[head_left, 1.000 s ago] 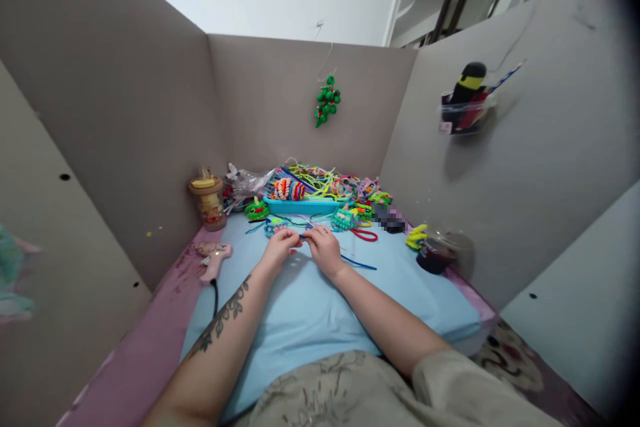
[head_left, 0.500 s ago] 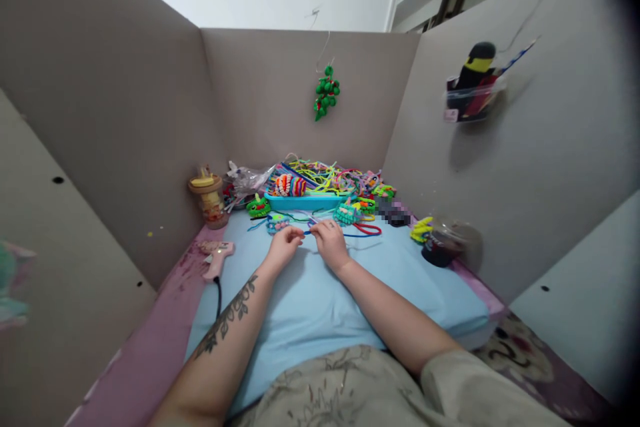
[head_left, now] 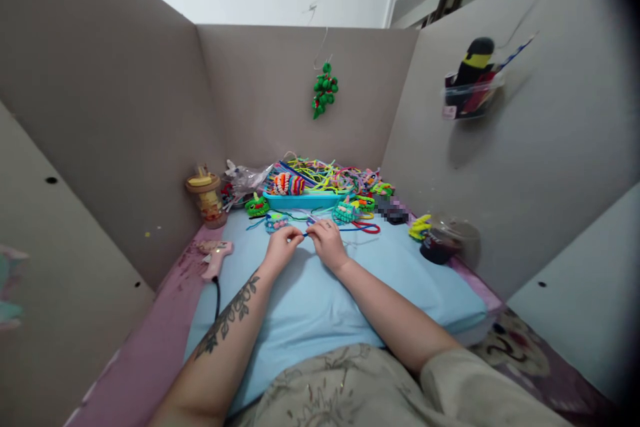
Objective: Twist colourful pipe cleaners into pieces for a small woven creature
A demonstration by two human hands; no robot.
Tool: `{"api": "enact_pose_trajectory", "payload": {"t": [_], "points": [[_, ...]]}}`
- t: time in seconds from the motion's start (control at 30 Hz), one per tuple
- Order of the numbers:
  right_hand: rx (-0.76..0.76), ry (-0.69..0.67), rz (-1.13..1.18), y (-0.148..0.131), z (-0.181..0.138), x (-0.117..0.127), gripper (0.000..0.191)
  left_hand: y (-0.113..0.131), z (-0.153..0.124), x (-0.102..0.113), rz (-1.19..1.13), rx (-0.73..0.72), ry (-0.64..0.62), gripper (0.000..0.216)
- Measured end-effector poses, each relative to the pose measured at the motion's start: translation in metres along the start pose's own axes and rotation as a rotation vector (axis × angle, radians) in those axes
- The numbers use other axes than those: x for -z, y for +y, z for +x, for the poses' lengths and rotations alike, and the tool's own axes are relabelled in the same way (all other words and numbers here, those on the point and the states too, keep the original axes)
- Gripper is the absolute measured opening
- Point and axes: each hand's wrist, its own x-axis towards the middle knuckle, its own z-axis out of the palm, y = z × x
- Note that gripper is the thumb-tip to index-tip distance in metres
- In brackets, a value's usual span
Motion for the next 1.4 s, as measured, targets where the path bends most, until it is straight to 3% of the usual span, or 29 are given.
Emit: {"api": "enact_pose_trajectory", "payload": {"t": [0.23,0.57,0.87,1.07,1.23,1.4], "points": [[0.075,0.001,0.045,0.007,0.000,0.000,0.010,0.002,0.003,0.006,-0.027,0.019,-0.106,0.008],[0.280,-0.077,-0.183,0.006,0.000,0.002,0.016,0.004,-0.001,0.003,-0.051,0.020,-0.117,0.016],[0.267,-0.057,-0.175,0.004,0.001,0.007,0.011,-0.002,0.000,0.003,-0.102,0.054,-0.172,0.012],[0.254,-0.051,-0.150,0.010,0.002,0.007,0.011,0.002,0.001,0.006,-0.260,0.219,-0.228,0.017],[0.213,0.023,-0.091,0.013,0.002,0.007,0.013,0.005,0.003,0.009,-0.314,0.271,-0.149,0.016],[0.220,-0.008,-0.021,0.006,-0.002,0.002,0.022,0.010,0.003,0.009,-0.464,0.316,-0.035,0.020]]}}
